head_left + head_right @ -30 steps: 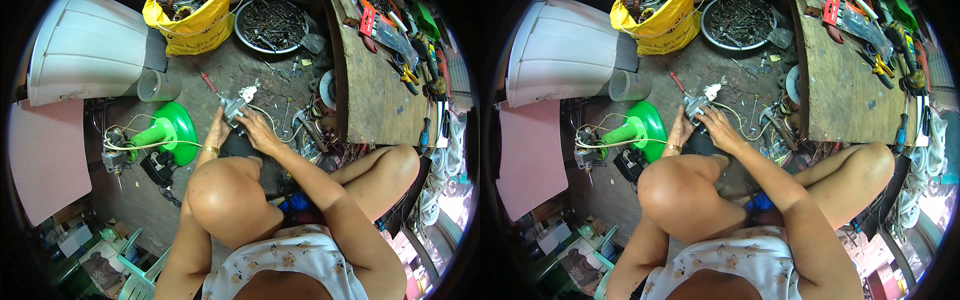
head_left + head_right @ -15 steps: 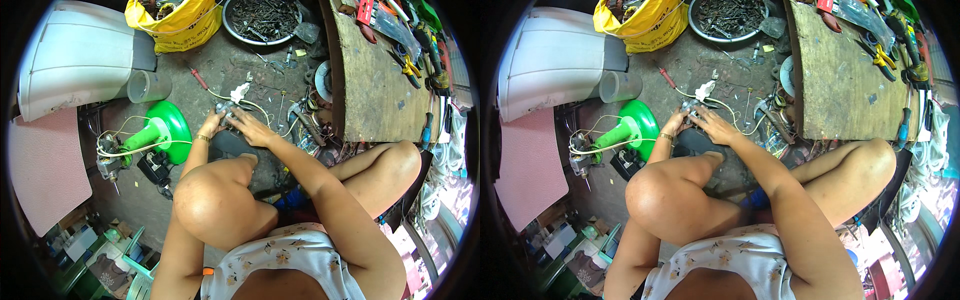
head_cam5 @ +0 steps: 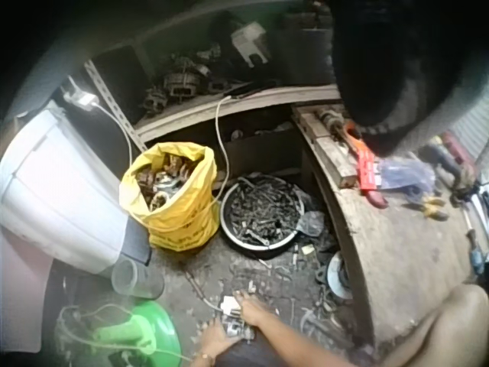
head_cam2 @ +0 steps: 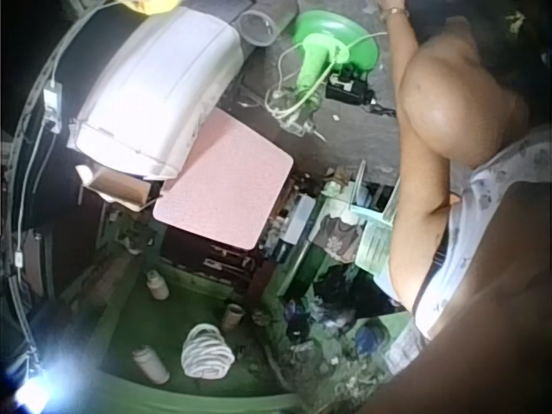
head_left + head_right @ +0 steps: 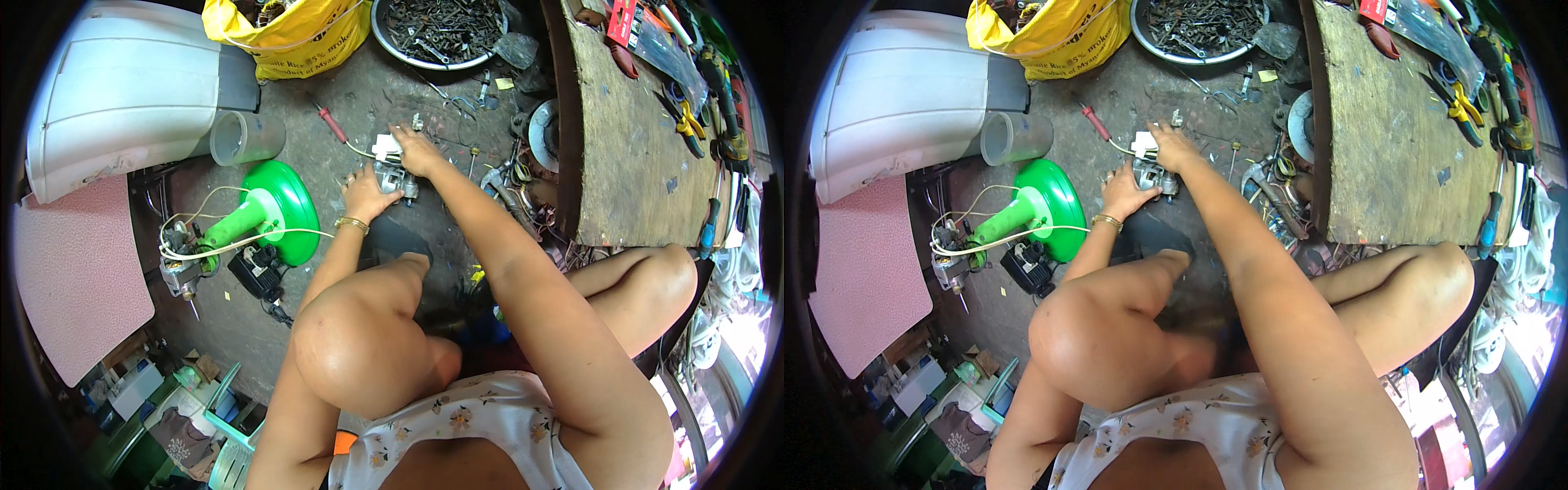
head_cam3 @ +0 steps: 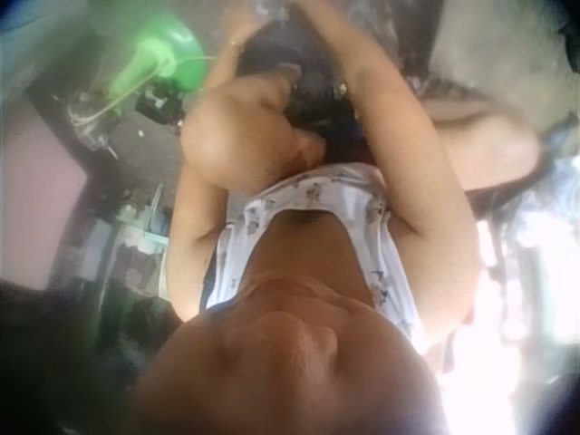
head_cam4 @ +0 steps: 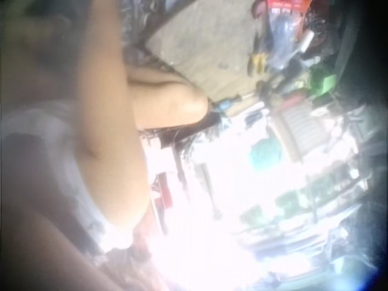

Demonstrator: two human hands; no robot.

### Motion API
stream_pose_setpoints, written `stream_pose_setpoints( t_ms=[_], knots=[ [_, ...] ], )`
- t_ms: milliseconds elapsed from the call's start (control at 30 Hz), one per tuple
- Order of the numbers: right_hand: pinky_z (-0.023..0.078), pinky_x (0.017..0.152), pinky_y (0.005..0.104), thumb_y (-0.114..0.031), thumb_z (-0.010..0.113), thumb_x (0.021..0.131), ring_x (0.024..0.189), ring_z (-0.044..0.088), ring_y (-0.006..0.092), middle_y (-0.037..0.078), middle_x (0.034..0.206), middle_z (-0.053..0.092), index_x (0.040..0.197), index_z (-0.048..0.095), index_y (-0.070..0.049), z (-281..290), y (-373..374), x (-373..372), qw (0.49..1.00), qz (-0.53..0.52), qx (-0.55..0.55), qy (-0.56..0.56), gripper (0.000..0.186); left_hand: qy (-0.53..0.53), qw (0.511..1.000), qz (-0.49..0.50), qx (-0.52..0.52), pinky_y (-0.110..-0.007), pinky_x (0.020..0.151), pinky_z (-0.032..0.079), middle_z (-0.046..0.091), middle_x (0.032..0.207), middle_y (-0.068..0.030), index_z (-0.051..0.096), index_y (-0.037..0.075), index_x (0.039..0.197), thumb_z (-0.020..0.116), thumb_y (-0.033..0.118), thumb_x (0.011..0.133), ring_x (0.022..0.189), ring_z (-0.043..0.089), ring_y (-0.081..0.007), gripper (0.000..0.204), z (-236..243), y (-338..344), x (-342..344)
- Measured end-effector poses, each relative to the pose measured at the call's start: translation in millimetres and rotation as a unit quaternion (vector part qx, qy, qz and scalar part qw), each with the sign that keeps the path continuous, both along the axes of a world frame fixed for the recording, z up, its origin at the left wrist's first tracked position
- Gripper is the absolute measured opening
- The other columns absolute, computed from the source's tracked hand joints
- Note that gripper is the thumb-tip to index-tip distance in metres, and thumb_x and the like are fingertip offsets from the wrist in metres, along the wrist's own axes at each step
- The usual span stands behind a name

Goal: The person disassembles an electric fan motor by hand, using a hammer to tap components loose, a drill to remove screws, and an angle grinder to cut through a metal casing while sparks fly. They then use pliers and a screwdriver to work on the internal copper wiring and housing components.

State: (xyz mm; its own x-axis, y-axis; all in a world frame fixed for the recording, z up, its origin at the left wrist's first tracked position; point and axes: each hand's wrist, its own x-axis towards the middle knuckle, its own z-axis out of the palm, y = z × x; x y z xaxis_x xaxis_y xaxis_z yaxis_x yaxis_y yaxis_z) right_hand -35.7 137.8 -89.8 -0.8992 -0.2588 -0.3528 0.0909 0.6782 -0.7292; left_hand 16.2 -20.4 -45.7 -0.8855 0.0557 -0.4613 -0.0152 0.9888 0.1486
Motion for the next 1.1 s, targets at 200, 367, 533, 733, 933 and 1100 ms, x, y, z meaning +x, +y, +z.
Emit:
stream_pose_setpoints(
  t_ms=[200,367,533,733,933,1100],
  knots=[
    [0.040,0.108,0.0493,-0.010,0.066,0.079,0.136,0.038,0.0412,0.017,0.151,0.036,0.146,0.043,-0.018,23,-1,-16,0.992,0.072,0.103,-0.007,0.071,-0.105,0.978,-0.081,0.163,-0.045,0.096,0.046,0.065,0.113,-0.0257,0.050,0.002,0.134,0.083,0.045,0.058,0.107,0.061,-0.0413,0.094,-4,-52,-40],
    [0.043,0.102,0.0506,-0.014,0.067,0.078,0.126,0.047,0.0403,0.019,0.140,0.047,0.140,0.048,-0.013,13,19,5,0.995,0.072,0.075,0.007,0.064,-0.159,0.966,-0.135,0.149,-0.045,0.097,0.046,0.064,0.113,-0.0262,0.050,0.002,0.134,0.084,0.044,0.056,0.110,0.060,-0.0415,0.095,-3,-52,-55],
    [0.043,0.103,0.0487,-0.012,0.067,0.078,0.126,0.047,0.0398,0.020,0.139,0.048,0.145,0.040,-0.013,12,26,32,0.996,0.018,0.077,-0.039,0.071,-0.118,0.979,-0.090,0.142,-0.045,0.100,0.043,0.063,0.115,-0.0266,0.049,0.008,0.138,0.082,0.051,0.063,0.117,0.055,-0.0424,0.092,-10,-40,-38],
    [0.044,0.100,0.0466,-0.011,0.066,0.081,0.119,0.051,0.0405,0.022,0.129,0.052,0.133,0.051,-0.010,21,67,90,0.988,-0.125,0.014,0.088,0.054,-0.067,0.985,0.006,0.156,-0.044,0.109,0.036,0.039,0.142,-0.0298,0.037,0.003,0.145,0.074,0.051,0.075,0.131,0.043,-0.0411,0.093,-33,-31,-8],
    [0.048,0.090,0.0450,-0.009,0.062,0.083,0.105,0.058,0.0379,0.018,0.111,0.061,0.107,0.066,-0.005,19,148,149,0.949,-0.304,0.015,0.083,0.025,-0.139,0.972,0.029,0.187,-0.041,0.112,0.034,0.039,0.143,-0.0308,0.030,0.000,0.146,0.072,0.050,0.077,0.135,0.040,-0.0404,0.095,-32,-42,-14],
    [0.047,0.089,0.0475,-0.012,0.065,0.082,0.112,0.053,0.0380,0.017,0.115,0.060,0.103,0.067,-0.005,21,151,146,0.953,-0.233,0.159,0.112,0.023,-0.179,0.961,0.091,0.191,-0.041,0.114,0.030,0.034,0.147,-0.0314,0.022,-0.001,0.148,0.072,0.048,0.076,0.138,0.036,-0.0401,0.100,-36,-52,-11]
  ],
)
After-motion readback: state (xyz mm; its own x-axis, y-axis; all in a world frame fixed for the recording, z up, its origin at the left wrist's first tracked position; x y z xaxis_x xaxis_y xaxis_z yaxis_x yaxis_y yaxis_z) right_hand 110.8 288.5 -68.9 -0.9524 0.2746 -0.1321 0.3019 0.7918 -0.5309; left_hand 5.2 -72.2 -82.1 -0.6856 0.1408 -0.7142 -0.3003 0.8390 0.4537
